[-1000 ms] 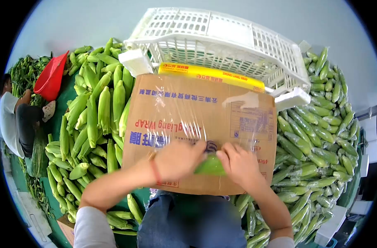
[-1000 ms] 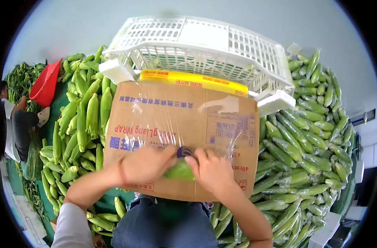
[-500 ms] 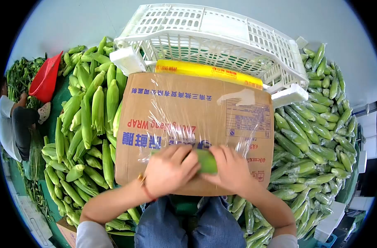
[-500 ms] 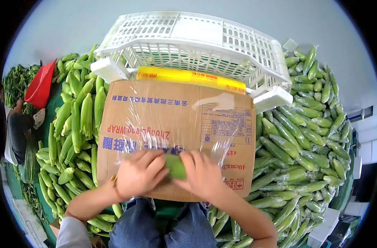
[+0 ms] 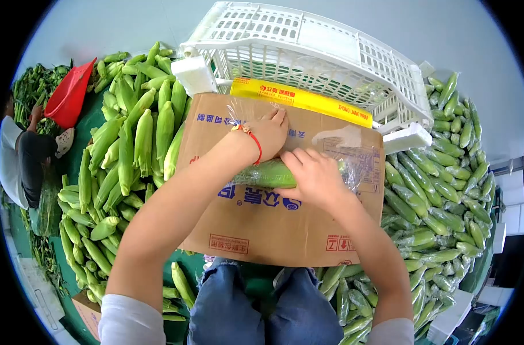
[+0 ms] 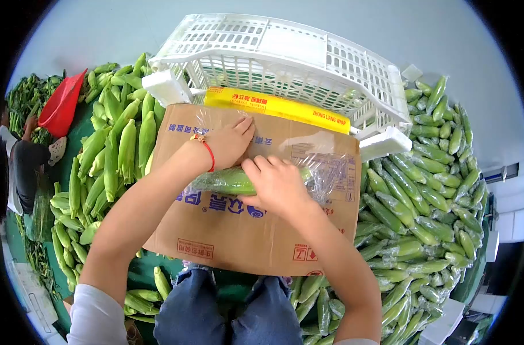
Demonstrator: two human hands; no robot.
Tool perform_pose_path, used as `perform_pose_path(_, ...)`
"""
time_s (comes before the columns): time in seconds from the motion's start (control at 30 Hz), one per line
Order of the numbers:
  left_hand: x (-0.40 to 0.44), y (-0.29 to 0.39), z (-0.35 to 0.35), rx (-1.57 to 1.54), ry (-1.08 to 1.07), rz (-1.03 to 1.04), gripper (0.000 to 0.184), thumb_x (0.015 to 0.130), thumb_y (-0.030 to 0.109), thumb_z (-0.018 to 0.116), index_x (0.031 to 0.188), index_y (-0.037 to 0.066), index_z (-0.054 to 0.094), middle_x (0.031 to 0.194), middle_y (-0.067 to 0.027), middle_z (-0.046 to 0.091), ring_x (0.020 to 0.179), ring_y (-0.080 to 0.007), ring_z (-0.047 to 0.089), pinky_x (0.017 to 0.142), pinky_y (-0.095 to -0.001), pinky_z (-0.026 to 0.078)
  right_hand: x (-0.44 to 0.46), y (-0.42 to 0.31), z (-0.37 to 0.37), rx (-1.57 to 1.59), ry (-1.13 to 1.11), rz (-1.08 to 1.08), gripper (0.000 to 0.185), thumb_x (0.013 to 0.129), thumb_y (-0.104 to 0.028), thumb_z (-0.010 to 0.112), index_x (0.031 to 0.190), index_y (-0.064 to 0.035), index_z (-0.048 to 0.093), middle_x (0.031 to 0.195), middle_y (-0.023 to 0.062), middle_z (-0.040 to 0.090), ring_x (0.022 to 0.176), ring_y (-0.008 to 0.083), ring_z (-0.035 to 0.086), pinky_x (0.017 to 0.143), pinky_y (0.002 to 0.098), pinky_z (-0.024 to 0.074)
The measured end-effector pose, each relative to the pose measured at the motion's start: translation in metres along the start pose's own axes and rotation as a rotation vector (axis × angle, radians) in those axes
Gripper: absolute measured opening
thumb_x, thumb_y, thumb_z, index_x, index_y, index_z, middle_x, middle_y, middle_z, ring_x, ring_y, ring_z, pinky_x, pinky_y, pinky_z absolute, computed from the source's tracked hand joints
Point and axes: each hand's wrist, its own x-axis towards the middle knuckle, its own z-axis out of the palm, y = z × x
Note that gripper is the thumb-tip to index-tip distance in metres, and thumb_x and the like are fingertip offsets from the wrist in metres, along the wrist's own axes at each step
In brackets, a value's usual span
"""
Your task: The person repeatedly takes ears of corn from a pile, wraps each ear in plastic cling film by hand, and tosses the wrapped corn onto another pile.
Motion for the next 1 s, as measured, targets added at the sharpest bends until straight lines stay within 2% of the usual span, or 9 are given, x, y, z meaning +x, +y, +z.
perform_pose_path(0.13,0.001,0.015,-0.011,-0.014,-0.128,-0.086,0.085,0.078,0.027,0.074,0.139,-0.014,0.031,0.149,-0.0310,0.027,0.138,-0.0397,0.034,0.110,-0.0398,0.037,-0.033,-0.026,-0.009,0.063,-0.048,-0.026,0.056,0.065,-0.046,0.077,0.103,-0.0081,0.058,0.088,0.0098,0.063,0.080,0.0275,0.064,0.061,0.0387,0.0527)
perform_pose_path(0.27,0.001,0.014,-0.016,-0.083,-0.106,-0.085,0.084,0.078,0.030,0.075,0.141,-0.006,0.034,0.151,-0.0282,0.027,0.135,-0.0415,0.037,0.108,-0.0416,0.039,-0.108,-0.071,-0.049,0.368,-0.602,-0.032,0.063,0.076,-0.051,0.070,0.116,-0.0043,0.055,0.095,0.0148,0.065,0.089,0.0296,0.066,0.070,0.0388,0.0539)
perform_pose_path(0.5,-0.082,0.108,-0.018,-0.597,0.709,0.282,0.039,0.081,0.023,0.067,0.118,0.012,0.065,0.129,-0.0200,0.057,0.131,-0.0357,0.047,0.112,-0.0479,0.032,-0.151,-0.064,-0.052,1.601,-0.111,1.016,0.060,0.091,-0.048,0.058,0.125,0.0010,0.050,0.096,0.0174,0.064,0.075,0.0275,0.066,0.065,0.0384,0.0550)
perform_pose_path(0.63,-0.075,0.115,-0.007,-1.133,0.877,0.144,0.036,0.080,0.009,0.059,0.115,0.010,0.065,0.133,-0.0164,0.056,0.133,-0.0331,0.045,0.111,-0.0481,0.034,-0.117,-0.068,-0.036,2.637,-0.426,0.730,0.075,0.089,-0.066,0.047,0.124,0.0007,0.048,0.089,0.0212,0.061,0.066,0.0282,0.063,0.056,0.0381,0.0541)
perform_pose_path(0.73,-0.067,0.126,-0.029,-2.213,0.683,0.147,0.040,0.087,0.007,0.055,0.127,0.010,0.053,0.112,-0.0142,0.061,0.111,-0.0266,0.058,0.095,-0.0425,0.050,-0.080,-0.102,0.011,3.512,-0.640,-0.303,0.089,0.084,-0.078,0.042,0.122,0.0021,0.048,0.083,0.0221,0.059,0.065,0.0287,0.062,0.054,0.0388,0.0542)
perform_pose_path(0.8,-0.070,0.115,-0.033,-2.564,0.370,0.351,0.041,0.091,0.010,0.055,0.131,0.010,0.046,0.095,-0.0114,0.061,0.094,-0.0234,0.063,0.087,-0.0411,0.055,-0.070,-0.111,0.016,3.365,-0.550,-0.365,0.092,0.083,-0.079,0.043,0.127,0.0016,0.045,0.085,0.0218,0.059,0.065,0.0264,0.063,0.051,0.0354,0.0539)
perform_pose_path(0.87,-0.076,0.117,-0.034,-2.456,0.542,-0.079,0.017,0.099,0.022,0.051,0.113,0.013,0.046,0.072,-0.0025,0.042,0.063,-0.0178,0.053,0.066,-0.0414,0.056,-0.071,-0.107,0.011,3.141,-0.511,-0.118,0.092,0.083,-0.078,0.045,0.132,0.0000,0.042,0.090,0.0207,0.060,0.065,0.0237,0.063,0.049,0.0318,0.0537)
perform_pose_path(0.93,-0.086,0.107,-0.022,-2.252,0.742,-0.312,0.011,0.102,0.022,0.045,0.107,0.012,0.047,0.075,-0.0039,0.045,0.067,-0.0189,0.054,0.064,-0.0380,0.054,-0.090,-0.088,-0.019,2.619,-0.401,0.745,0.088,0.083,-0.074,0.050,0.133,-0.0020,0.044,0.094,0.0187,0.062,0.066,0.0220,0.064,0.049,0.0311,0.0545)
perform_pose_path(1.0,-0.098,0.095,-0.008,-1.876,0.864,-0.403,0.015,0.105,0.022,0.038,0.109,0.008,0.043,0.079,-0.0063,0.048,0.071,-0.0185,0.057,0.069,-0.0339,0.052,-0.108,-0.075,-0.022,2.128,-0.330,0.801,0.070,0.084,-0.045,0.070,0.135,-0.0031,0.046,0.105,0.0157,0.065,0.069,0.0201,0.065,0.057,0.0284,0.0542)
